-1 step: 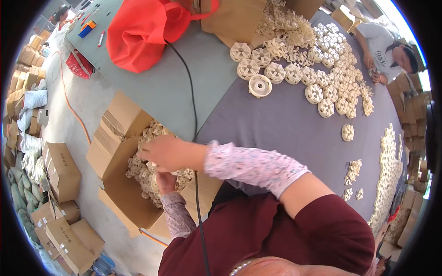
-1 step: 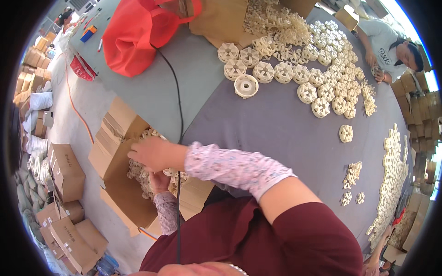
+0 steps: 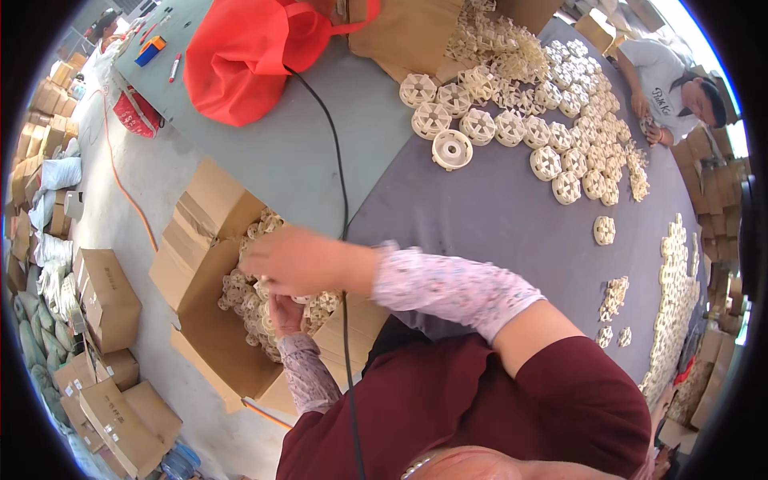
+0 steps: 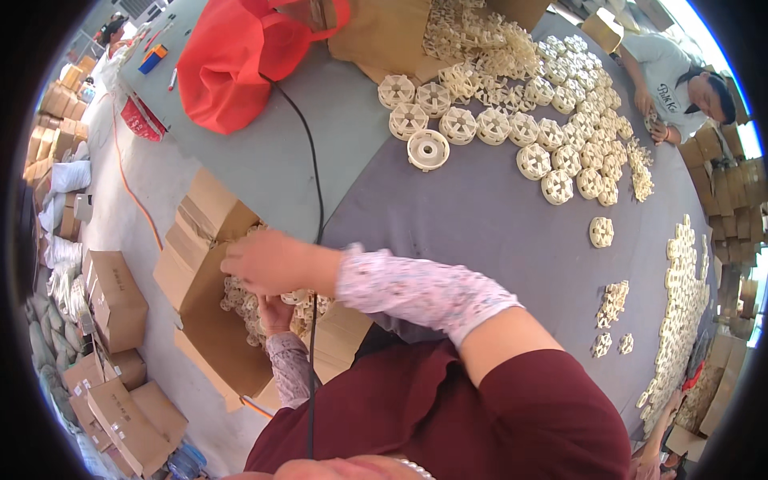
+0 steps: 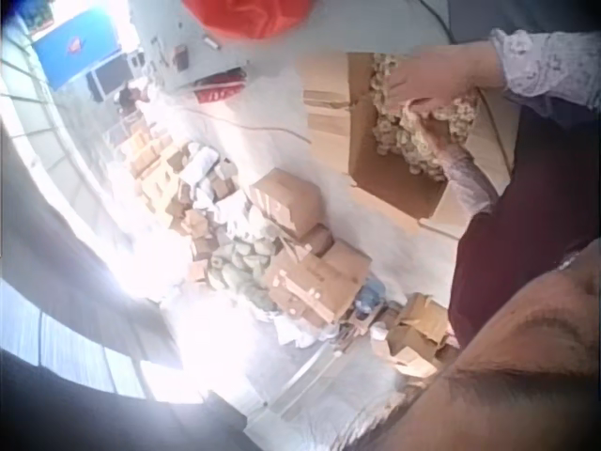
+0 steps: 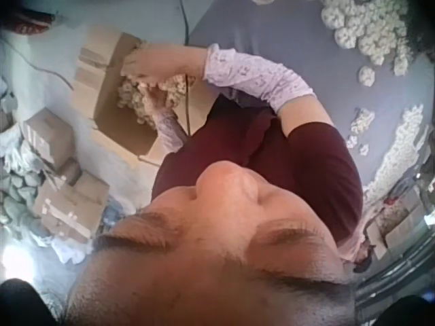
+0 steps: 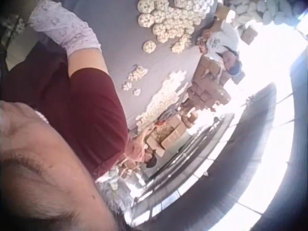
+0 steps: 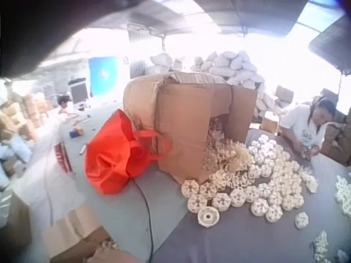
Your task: The person assembles and sorts circular plastic parts by hand at a workbench, placing them into cardboard boxes and plastic bags.
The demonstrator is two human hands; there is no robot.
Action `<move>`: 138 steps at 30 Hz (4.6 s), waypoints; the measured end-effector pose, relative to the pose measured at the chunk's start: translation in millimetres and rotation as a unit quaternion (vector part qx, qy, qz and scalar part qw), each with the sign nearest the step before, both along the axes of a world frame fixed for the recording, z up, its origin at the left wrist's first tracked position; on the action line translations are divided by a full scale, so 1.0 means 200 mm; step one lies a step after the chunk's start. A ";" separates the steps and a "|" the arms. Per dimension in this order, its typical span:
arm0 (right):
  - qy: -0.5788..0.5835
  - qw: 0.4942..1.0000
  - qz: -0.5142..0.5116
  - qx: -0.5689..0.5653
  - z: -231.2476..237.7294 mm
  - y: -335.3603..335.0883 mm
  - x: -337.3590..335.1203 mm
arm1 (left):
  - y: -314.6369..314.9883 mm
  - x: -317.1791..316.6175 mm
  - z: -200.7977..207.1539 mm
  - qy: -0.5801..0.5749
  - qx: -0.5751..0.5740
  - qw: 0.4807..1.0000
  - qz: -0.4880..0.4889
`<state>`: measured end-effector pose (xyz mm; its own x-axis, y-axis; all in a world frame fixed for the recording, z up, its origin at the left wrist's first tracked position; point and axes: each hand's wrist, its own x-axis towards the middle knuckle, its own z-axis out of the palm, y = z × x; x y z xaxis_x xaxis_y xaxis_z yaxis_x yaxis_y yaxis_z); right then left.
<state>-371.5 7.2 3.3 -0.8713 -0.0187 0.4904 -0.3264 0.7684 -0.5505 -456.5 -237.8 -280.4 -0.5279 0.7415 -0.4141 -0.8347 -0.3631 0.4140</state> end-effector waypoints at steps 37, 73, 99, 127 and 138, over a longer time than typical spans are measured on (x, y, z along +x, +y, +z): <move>-0.184 0.923 -0.336 0.041 0.46 1.23 1.17 | 1.94 0.32 1.34 0.865 -0.244 0.425 -0.109; 0.062 0.735 -0.139 -0.661 -0.04 0.52 1.53 | -0.05 0.45 0.44 0.197 0.001 0.926 -0.322; -0.085 0.988 0.015 0.128 -0.45 -0.42 0.46 | -0.27 0.53 0.31 0.070 -0.076 0.992 -0.070; -0.197 0.919 -0.329 0.089 0.25 0.64 1.75 | 0.77 0.99 1.45 0.846 0.008 0.532 -0.038; -0.136 0.832 -0.533 -0.070 0.15 0.53 2.16 | 1.96 0.77 1.32 0.871 -0.023 0.478 -0.109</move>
<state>61.3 113.9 33.1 -0.4359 0.8767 0.2036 0.6508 0.4632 -0.6015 -302.7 153.9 -17.3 -0.0131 0.8688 0.4949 0.7761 -0.3033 0.5529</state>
